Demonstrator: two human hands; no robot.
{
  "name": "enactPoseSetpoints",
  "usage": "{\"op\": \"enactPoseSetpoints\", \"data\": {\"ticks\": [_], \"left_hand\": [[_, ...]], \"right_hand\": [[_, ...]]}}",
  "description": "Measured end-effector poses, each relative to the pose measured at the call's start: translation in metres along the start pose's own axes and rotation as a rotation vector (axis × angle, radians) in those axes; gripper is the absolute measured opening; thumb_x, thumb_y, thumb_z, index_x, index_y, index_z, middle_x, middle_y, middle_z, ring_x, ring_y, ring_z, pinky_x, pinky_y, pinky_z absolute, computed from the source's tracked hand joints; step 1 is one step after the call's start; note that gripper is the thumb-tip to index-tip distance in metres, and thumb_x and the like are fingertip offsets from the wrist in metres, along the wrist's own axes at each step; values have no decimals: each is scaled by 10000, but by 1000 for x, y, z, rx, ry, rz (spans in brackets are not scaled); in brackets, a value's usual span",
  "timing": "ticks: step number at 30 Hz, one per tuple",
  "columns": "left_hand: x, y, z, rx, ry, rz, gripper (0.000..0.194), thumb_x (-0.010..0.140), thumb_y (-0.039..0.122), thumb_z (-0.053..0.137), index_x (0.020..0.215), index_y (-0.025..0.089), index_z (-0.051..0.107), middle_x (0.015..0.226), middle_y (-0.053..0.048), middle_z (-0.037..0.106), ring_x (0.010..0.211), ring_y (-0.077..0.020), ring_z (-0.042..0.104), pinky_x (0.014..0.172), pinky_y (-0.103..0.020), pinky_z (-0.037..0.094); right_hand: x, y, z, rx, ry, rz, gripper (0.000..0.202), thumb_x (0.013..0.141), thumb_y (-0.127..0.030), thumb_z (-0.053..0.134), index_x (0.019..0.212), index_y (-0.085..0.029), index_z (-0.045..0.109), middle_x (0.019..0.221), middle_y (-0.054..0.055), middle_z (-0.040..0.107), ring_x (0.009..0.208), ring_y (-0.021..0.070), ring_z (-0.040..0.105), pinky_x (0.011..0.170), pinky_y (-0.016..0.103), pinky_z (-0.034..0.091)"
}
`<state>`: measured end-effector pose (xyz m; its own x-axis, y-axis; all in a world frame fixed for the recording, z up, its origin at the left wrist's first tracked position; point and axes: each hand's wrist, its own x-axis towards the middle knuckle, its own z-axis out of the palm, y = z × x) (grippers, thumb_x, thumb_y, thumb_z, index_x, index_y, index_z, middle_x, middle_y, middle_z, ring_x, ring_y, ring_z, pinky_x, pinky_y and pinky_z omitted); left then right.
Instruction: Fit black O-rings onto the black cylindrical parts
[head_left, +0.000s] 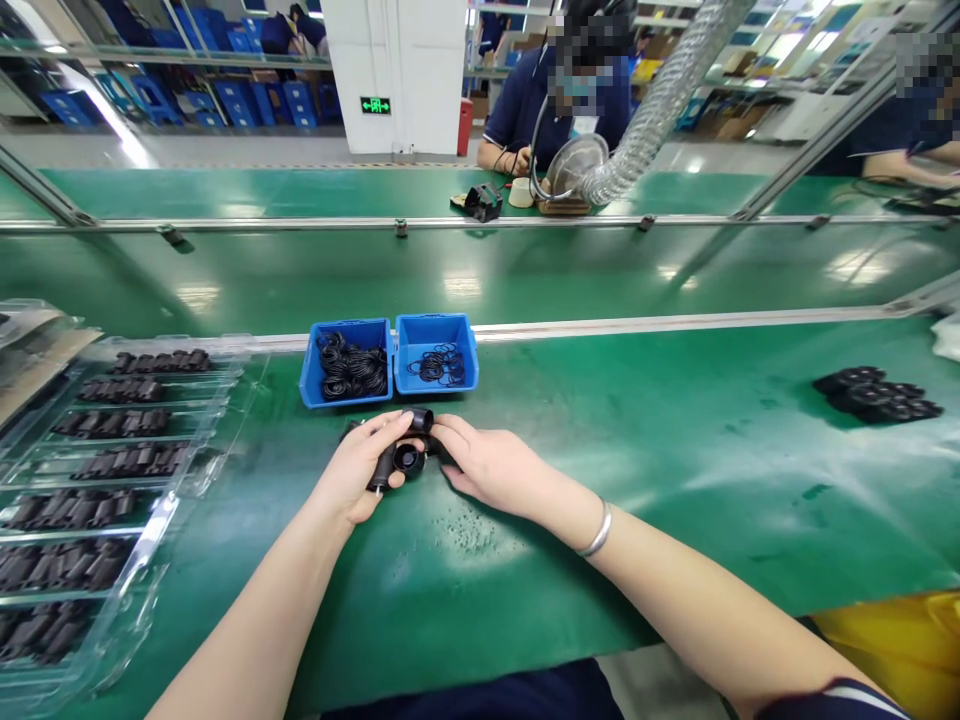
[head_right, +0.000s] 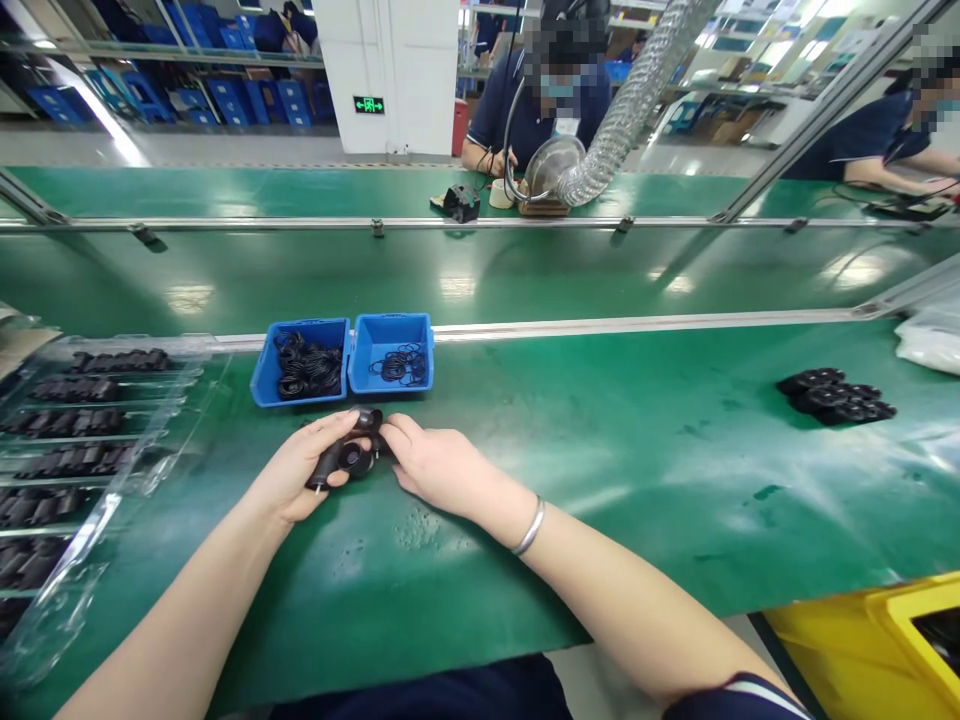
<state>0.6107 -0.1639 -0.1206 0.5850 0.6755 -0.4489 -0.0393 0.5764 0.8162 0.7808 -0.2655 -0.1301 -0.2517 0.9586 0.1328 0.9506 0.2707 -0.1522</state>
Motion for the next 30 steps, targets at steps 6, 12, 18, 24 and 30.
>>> {"op": "enactPoseSetpoints", "data": {"ticks": [6, 12, 18, 24, 30], "left_hand": [[0, -7, 5, -132, -35, -22, 379, 771, 356, 799, 1030, 135, 633, 761, -42, 622, 575, -78, 533, 339, -100, 320], [2, -12, 7, -300, -110, -89, 293, 811, 294, 762, 1026, 118, 669, 814, -55, 611, 652, -78, 574, 344, -81, 298], [-4, -7, 7, -174, -70, 34, 378, 812, 349, 763, 1106, 152, 629, 832, -52, 641, 637, -85, 568, 348, -93, 315], [-10, -4, 9, 65, -64, 130, 512, 794, 451, 761, 1169, 171, 554, 727, -41, 656, 563, -117, 541, 351, -144, 362], [-11, -2, 7, 302, -51, 176, 506, 826, 503, 701, 1195, 188, 559, 753, -27, 662, 496, -110, 516, 346, -177, 374]], "right_hand": [[5, -13, 12, 92, 74, 183, 421, 950, -329, 609, 1261, -114, 425, 1139, 139, 628, 838, 263, 684, 646, 356, 554], [12, -17, 21, 230, 118, 414, 323, 960, -341, 585, 1183, -143, 461, 1093, 145, 655, 836, 264, 689, 641, 341, 532], [5, 16, 7, 932, 176, 531, 254, 901, -379, 641, 1043, -178, 579, 850, 36, 640, 643, 139, 576, 511, 225, 418], [-13, 45, -5, 1823, 57, 517, 344, 894, -463, 658, 1025, -147, 618, 747, -3, 561, 401, 21, 293, 383, 195, 139], [-13, 43, -5, 1606, 65, 538, 387, 930, -496, 609, 1118, -162, 659, 717, -9, 534, 439, 51, 336, 384, 192, 171]]}}
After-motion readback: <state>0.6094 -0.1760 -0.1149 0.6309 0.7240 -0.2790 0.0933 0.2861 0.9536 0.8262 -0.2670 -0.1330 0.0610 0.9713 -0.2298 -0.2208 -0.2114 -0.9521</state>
